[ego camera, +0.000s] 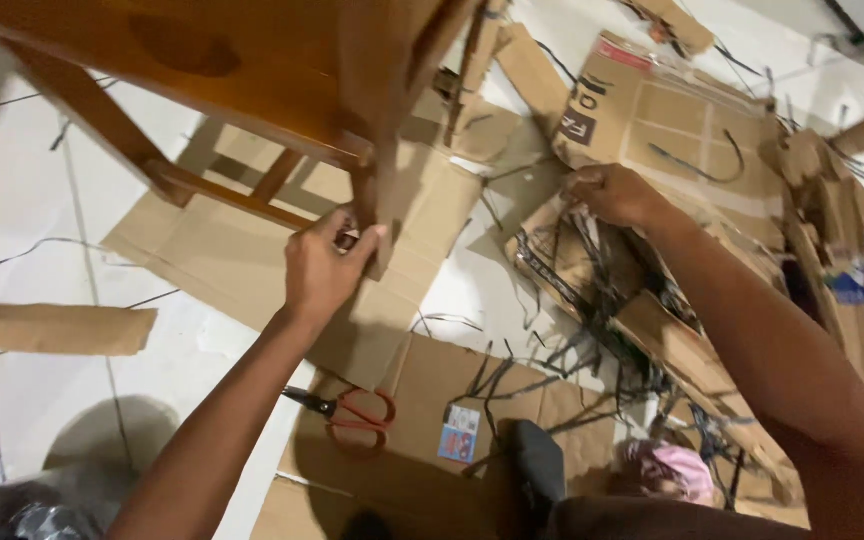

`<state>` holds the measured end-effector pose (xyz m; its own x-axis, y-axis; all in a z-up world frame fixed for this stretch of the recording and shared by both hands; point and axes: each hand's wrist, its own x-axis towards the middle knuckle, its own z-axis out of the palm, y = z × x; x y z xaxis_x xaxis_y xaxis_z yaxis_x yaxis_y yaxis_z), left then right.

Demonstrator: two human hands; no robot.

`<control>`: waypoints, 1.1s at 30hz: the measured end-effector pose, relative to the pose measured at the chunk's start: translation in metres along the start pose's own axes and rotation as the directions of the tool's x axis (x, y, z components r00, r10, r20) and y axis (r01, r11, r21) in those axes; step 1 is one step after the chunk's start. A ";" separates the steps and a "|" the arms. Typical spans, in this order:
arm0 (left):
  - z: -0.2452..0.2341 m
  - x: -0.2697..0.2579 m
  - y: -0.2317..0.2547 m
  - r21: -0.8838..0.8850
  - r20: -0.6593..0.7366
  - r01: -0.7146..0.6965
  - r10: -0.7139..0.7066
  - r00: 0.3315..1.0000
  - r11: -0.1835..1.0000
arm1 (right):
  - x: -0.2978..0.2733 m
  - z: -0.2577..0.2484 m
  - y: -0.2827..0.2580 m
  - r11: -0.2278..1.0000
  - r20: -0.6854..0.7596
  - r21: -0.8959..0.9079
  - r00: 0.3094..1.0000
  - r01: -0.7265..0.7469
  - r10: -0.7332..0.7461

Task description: Wrapping a wooden chair leg with cardboard and securing it with wire ties for protection

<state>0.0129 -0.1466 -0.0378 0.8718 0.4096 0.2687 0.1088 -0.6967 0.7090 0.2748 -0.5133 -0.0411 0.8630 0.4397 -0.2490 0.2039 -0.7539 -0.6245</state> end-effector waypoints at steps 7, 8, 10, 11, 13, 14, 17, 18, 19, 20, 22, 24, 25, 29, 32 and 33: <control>0.004 -0.008 0.020 0.138 -0.171 0.049 -0.025 0.985 0.989 | -0.091 -0.013 0.056 0.973 0.038 -0.055 0.973 -0.225 0.227; 0.006 -0.005 0.021 0.192 -0.195 0.054 -0.016 0.981 0.980 | -0.102 -0.015 0.067 0.964 0.034 -0.079 0.965 -0.256 0.259; 0.010 0.005 0.015 0.174 -0.181 0.078 -0.046 0.982 0.982 | -0.130 -0.015 0.066 0.956 0.021 -0.107 0.960 -0.275 0.278; 0.015 0.013 0.015 0.155 -0.178 0.106 -0.077 0.981 0.982 | -0.142 -0.019 0.066 0.949 0.006 -0.141 0.958 -0.283 0.287; 0.028 0.018 -0.002 0.149 -0.220 0.126 -0.091 0.971 0.981 | -0.171 -0.017 0.072 0.943 -0.020 -0.159 0.956 -0.292 0.293; 0.034 0.018 -0.010 0.148 -0.267 0.157 -0.113 0.957 0.976 | -0.186 -0.015 0.076 0.939 -0.035 -0.181 0.956 -0.293 0.291; 0.028 0.021 -0.005 0.132 -0.254 0.118 -0.081 0.964 0.984 | -0.232 -0.011 0.089 0.914 -0.065 -0.291 0.959 -0.284 0.278; 0.031 0.015 -0.007 0.131 -0.245 0.113 -0.079 0.966 0.985 | -0.248 -0.007 0.096 0.912 -0.067 -0.288 0.956 -0.294 0.287; 0.035 0.016 -0.005 0.103 -0.310 0.116 -0.079 0.947 0.988 | -0.260 -0.008 0.103 0.889 -0.061 -0.358 0.957 -0.285 0.282; 0.038 0.017 -0.003 0.073 -0.374 0.117 -0.081 0.924 0.990 | -0.272 -0.009 0.109 0.862 -0.055 -0.426 0.959 -0.275 0.279; 0.058 0.012 -0.003 -0.065 -0.409 0.164 -0.176 0.896 0.984 | -0.286 0.002 0.126 0.826 -0.067 -0.496 0.960 -0.267 0.270; 0.082 0.004 0.002 -0.203 -0.444 0.195 -0.268 0.855 0.959 | -0.282 0.009 0.161 0.787 -0.084 -0.565 0.966 -0.248 0.244; 0.099 -0.006 0.008 -0.339 -0.451 0.229 -0.371 0.812 0.913 | -0.279 0.014 0.191 0.793 -0.032 -0.555 0.959 -0.252 0.282; 0.165 -0.051 0.053 -0.742 -0.306 0.194 -0.582 0.753 0.642 | -0.303 0.019 0.168 0.806 0.016 -0.591 0.999 0.033 -0.029; 0.216 -0.098 0.095 -0.750 -0.222 0.214 -0.543 0.810 0.626 | -0.285 0.060 0.252 0.206 0.308 -0.912 0.925 0.354 -0.224; 0.208 -0.116 0.122 -0.748 -0.210 0.219 -0.536 0.818 0.627 | -0.284 0.059 0.254 0.216 0.301 -0.913 0.929 0.345 -0.214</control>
<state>0.0244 -0.4010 -0.1181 0.5541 0.8321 -0.0236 -0.0978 0.0933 0.9908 0.0544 -0.8010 -0.1725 0.6195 0.7167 -0.3203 0.7642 -0.4571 0.4550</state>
